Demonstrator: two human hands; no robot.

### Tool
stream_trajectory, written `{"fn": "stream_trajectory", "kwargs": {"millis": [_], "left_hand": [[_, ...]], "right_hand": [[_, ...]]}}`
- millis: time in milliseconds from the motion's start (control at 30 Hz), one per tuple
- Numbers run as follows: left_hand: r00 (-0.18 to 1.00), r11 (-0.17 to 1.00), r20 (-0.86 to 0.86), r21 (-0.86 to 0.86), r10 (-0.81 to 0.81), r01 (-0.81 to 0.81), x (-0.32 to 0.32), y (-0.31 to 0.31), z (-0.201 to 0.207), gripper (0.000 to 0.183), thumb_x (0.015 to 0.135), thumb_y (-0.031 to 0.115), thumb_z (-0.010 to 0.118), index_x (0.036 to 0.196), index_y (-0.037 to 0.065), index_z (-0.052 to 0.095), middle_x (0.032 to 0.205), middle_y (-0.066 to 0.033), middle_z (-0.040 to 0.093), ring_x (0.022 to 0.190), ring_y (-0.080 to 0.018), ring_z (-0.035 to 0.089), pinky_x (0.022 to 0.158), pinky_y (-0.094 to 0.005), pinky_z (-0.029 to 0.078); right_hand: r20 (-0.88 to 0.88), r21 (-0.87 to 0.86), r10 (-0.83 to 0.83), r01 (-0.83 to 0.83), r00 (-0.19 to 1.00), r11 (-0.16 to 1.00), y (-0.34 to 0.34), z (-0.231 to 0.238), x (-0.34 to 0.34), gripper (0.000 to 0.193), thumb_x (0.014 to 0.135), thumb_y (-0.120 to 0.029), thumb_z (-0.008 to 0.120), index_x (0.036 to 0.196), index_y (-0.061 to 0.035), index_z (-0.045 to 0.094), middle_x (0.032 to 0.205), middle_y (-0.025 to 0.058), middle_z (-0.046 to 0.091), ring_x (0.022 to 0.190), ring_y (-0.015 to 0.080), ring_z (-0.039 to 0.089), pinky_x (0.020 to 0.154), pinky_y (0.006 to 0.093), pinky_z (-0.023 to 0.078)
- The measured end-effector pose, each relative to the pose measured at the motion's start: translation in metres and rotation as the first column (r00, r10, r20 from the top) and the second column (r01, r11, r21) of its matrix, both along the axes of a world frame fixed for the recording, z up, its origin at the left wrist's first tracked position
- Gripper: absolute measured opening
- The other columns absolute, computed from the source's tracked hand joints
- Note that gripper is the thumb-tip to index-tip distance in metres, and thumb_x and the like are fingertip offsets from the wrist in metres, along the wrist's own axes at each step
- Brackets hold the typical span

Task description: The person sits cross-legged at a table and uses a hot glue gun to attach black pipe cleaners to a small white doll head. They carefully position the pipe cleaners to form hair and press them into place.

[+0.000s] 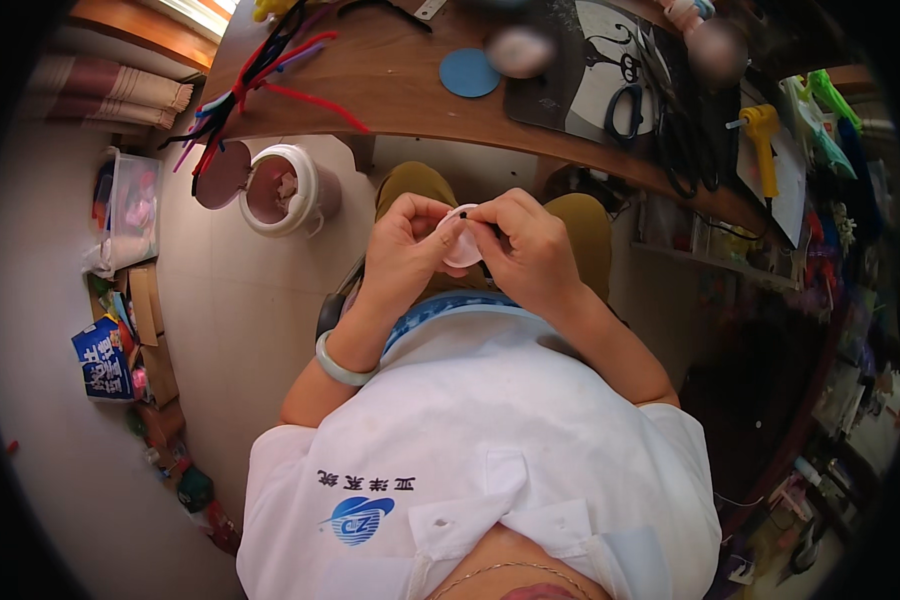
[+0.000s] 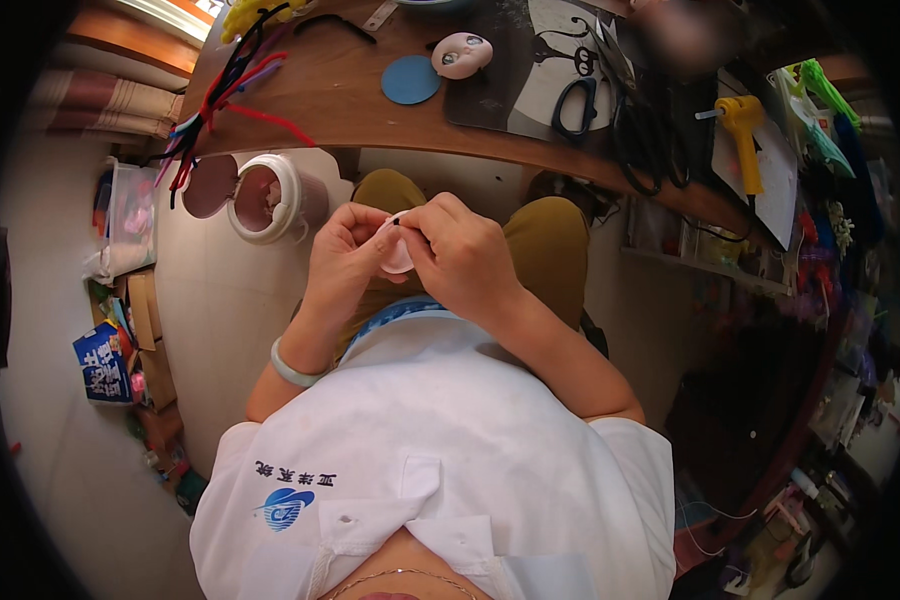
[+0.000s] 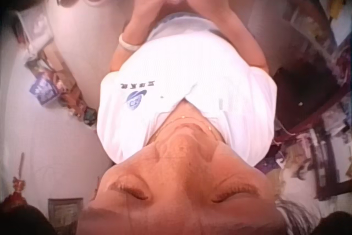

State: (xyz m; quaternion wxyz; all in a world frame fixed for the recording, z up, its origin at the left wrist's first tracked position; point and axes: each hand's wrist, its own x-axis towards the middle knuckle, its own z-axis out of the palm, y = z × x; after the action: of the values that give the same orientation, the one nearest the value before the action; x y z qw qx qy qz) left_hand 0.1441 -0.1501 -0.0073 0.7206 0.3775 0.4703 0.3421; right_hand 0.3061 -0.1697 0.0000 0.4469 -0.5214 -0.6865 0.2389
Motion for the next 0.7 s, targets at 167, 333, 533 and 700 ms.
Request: {"fn": "stream_trajectory", "kwargs": {"millis": [167,333,533,700], "left_hand": [[0.985,0.989,-0.156,0.143,0.068,-0.045,0.005,-0.002,-0.003,0.015,0.089,0.007,0.061,0.095,-0.006,0.057,0.084,-0.0115,0.066,0.071,-0.0129,0.065,0.059,-0.0256,0.057],[0.971,0.981,-0.231,0.194,0.067,-0.022,0.003,-0.003,-0.010,0.014,0.087,0.006,0.061,0.095,-0.006,0.059,0.082,-0.0108,0.067,0.072,-0.0106,0.064,0.061,-0.0231,0.055],[0.982,0.995,-0.187,0.092,-0.011,0.029,0.000,-0.002,-0.016,0.016,0.088,0.006,0.060,0.097,-0.006,0.059,0.083,-0.0094,0.067,0.073,-0.0104,0.064,0.065,-0.0222,0.054],[0.996,0.999,-0.085,-0.032,-0.041,0.038,0.001,-0.001,-0.012,0.016,0.091,0.009,0.059,0.099,-0.005,0.059,0.087,-0.0088,0.066,0.075,-0.0105,0.064,0.066,-0.0212,0.054]], "right_hand": [[0.015,0.000,0.006,-0.006,1.000,1.000,-0.002,-0.003,-0.001,0.009,0.076,-0.003,0.066,0.082,-0.0041,0.060,0.074,0.0085,0.055,0.061,0.0258,0.057,0.052,0.0335,0.046],[0.023,-0.018,0.013,-0.013,1.000,1.000,-0.002,-0.004,0.000,0.007,0.077,-0.003,0.065,0.080,-0.0035,0.059,0.074,0.0092,0.055,0.061,0.0265,0.057,0.053,0.0342,0.046],[0.062,-0.128,0.018,-0.010,0.998,0.992,-0.001,-0.001,0.004,0.004,0.079,-0.005,0.062,0.078,-0.0027,0.059,0.075,0.0104,0.056,0.063,0.0281,0.057,0.054,0.0357,0.047],[0.089,-0.203,0.052,-0.033,0.995,0.979,0.001,-0.003,0.009,0.005,0.080,-0.006,0.060,0.077,-0.0023,0.059,0.075,0.0112,0.056,0.066,0.0290,0.057,0.058,0.0373,0.048]]}}
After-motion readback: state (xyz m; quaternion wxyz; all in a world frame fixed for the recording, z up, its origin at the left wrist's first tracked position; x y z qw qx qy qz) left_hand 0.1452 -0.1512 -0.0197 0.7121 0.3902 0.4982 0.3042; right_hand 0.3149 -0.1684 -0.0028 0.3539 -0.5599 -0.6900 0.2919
